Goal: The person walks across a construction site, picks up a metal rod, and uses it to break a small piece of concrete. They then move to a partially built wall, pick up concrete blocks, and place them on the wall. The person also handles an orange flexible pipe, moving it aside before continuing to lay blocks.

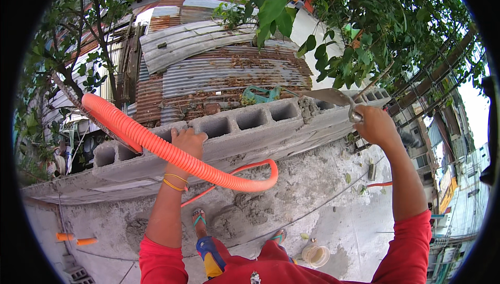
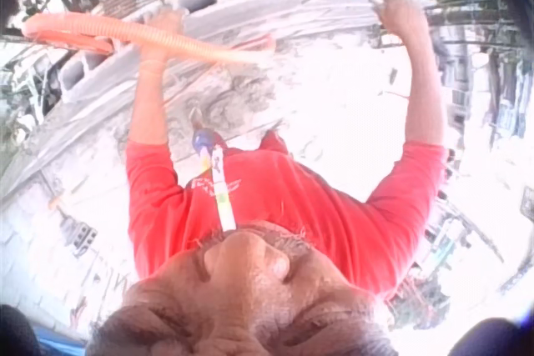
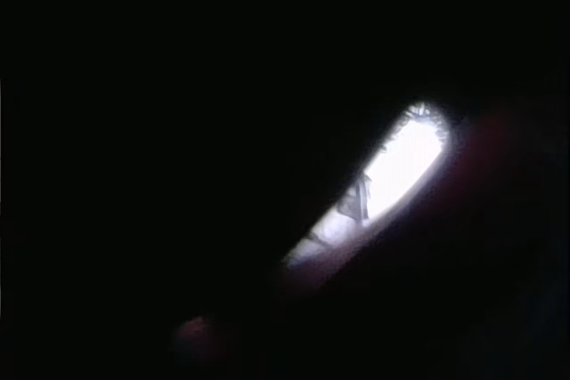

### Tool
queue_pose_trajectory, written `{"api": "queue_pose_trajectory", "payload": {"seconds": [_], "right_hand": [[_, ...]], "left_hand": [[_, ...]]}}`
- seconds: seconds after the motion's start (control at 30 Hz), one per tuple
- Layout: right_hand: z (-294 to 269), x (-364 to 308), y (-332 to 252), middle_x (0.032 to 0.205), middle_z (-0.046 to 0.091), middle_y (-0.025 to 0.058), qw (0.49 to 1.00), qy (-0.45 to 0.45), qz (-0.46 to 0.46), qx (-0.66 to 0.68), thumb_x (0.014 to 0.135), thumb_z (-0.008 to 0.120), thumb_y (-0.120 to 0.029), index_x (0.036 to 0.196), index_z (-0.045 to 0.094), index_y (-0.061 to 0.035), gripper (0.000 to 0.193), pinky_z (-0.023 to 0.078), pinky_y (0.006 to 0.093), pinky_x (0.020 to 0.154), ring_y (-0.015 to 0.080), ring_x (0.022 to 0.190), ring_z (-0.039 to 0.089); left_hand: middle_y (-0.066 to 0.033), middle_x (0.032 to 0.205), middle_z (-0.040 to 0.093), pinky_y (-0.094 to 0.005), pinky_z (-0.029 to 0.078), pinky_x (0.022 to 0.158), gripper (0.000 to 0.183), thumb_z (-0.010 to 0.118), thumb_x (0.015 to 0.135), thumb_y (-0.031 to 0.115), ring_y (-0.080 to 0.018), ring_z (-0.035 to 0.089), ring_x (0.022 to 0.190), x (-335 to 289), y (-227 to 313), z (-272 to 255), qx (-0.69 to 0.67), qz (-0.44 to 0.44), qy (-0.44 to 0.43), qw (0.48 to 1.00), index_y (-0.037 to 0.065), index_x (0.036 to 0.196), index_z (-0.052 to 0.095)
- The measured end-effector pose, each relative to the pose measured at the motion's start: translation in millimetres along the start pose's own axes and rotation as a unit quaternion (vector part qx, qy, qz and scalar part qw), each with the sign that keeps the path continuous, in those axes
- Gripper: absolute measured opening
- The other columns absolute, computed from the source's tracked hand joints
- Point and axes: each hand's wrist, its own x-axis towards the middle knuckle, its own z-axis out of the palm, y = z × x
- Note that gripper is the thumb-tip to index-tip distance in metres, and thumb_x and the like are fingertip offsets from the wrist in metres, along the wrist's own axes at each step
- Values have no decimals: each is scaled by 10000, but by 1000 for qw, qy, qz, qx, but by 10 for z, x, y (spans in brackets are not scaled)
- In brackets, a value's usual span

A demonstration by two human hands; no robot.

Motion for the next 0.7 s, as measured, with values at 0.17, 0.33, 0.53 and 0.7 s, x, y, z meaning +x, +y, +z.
{"api": "queue_pose_trajectory", "payload": {"seconds": [0.17,0.33,0.53,0.7], "right_hand": [[839,-725,201,1034,718,271,939,-10,15,342,871,755,-171,1196,680,18,384,530,444,873,448,962,686],[1502,-1490,63,800,654,34,818,-167,163,526,898,714,-108,1083,689,13,223,460,300,618,119,662,555],[2265,-2142,-129,731,633,38,728,-296,224,576,911,664,-54,933,666,-21,39,464,283,523,118,573,555],[2756,-2476,-236,750,671,57,740,-383,207,513,919,737,-119,927,678,3,136,505,303,543,127,600,600]], "left_hand": [[-147,978,684,-707,300,1160,249,645,891,98,-348,657,1109,10,42,-94,18,29,7,999,108,1120,741],[-133,1103,686,-686,242,1212,462,765,837,134,-318,625,1184,2,-62,-349,-21,29,-74,997,92,1286,667],[-128,1275,644,-689,206,1231,404,717,777,121,-312,547,1329,20,-357,-488,-71,19,-133,988,78,1179,703],[-108,1514,535,-686,190,1233,315,716,842,302,-343,388,1504,-174,-528,-263,-60,81,18,995,94,1078,723]]}}
